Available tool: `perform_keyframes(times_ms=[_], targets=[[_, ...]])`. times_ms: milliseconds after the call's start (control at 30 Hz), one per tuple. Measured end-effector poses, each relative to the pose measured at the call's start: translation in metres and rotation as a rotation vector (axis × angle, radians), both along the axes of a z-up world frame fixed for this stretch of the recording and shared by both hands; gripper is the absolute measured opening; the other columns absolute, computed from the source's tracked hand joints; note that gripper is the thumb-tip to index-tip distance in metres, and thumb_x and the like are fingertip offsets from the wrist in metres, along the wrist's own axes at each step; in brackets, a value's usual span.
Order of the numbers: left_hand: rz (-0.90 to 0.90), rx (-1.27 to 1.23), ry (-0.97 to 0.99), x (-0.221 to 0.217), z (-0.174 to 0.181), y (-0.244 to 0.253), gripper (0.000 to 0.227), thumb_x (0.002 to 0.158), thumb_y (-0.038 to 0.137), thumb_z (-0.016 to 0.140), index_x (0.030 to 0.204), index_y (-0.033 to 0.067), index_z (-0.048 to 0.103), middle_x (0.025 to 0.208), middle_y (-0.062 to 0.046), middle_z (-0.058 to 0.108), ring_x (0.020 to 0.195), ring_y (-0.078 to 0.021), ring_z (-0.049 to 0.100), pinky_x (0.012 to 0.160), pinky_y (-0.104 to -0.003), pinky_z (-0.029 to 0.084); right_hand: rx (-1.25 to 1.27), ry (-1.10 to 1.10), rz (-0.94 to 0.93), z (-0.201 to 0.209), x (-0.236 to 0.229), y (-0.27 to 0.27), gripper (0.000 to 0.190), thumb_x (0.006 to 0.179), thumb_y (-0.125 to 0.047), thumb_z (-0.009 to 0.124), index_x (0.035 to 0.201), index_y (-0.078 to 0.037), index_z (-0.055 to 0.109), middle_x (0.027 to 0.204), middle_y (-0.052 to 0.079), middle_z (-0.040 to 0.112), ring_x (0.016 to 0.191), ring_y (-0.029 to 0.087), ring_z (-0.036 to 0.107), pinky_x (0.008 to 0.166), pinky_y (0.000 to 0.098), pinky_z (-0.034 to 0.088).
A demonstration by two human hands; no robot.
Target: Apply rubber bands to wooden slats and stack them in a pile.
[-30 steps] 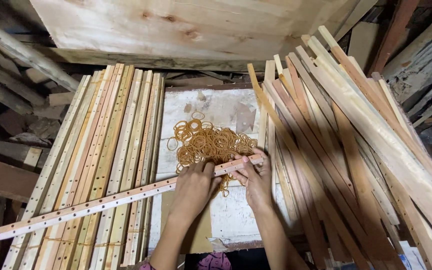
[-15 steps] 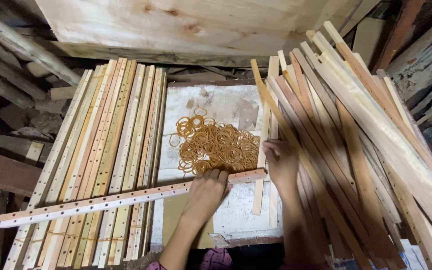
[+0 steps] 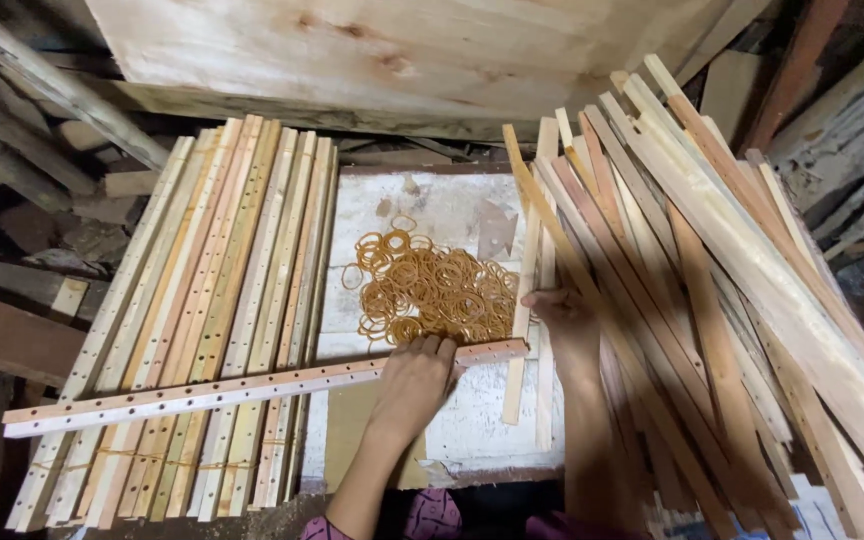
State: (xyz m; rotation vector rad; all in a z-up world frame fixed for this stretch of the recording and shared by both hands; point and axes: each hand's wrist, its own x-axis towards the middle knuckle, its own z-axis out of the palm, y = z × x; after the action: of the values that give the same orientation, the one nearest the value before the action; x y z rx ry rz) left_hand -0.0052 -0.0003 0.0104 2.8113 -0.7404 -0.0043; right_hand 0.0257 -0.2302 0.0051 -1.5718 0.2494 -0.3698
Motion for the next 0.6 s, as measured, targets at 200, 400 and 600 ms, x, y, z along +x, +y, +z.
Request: perform_keyframes(times_ms=[200, 400, 600], targets=[[0.008, 0.017, 0.006, -0.003, 0.001, -0.001, 0.028, 0.093, 0.034, 0.061, 0.108, 0.0105, 0.061, 0.098, -0.012, 0.068, 0.097, -0.0312, 0.067, 0.083, -0.041, 0.051, 0.233, 0.02, 0.06, 0.006, -0.015, -0.005, 0.021, 0.09, -0.025, 0.083, 0.091, -0.008, 0.071, 0.078, 0.002, 0.065, 0.074, 0.01, 0.059, 0.067, 0.0227, 0.046], [0.016, 0.018, 0.0, 0.0, -0.018, 0.0, 0.027, 0.093, 0.034, 0.061, 0.109, 0.012, 0.061, 0.098, -0.01, 0.069, 0.097, -0.0286, 0.067, 0.084, -0.039, 0.051, 0.278, -0.096, 0.018, -0.025, -0.029, -0.016, 0.007, 0.091, -0.004, 0.074, 0.098, -0.002, 0.073, 0.081, 0.008, 0.068, 0.07, 0.013, 0.067, 0.066, 0.0244, 0.051], [0.023, 0.005, -0.015, -0.003, -0.012, 0.0, 0.026, 0.092, 0.033, 0.062, 0.108, 0.0132, 0.062, 0.097, -0.009, 0.069, 0.098, -0.028, 0.067, 0.084, -0.039, 0.051, 0.493, 0.042, 0.113, -0.016, -0.043, -0.025, 0.025, 0.097, -0.015, 0.061, 0.114, -0.004, 0.075, 0.097, 0.009, 0.078, 0.072, 0.012, 0.071, 0.059, 0.0214, 0.049]])
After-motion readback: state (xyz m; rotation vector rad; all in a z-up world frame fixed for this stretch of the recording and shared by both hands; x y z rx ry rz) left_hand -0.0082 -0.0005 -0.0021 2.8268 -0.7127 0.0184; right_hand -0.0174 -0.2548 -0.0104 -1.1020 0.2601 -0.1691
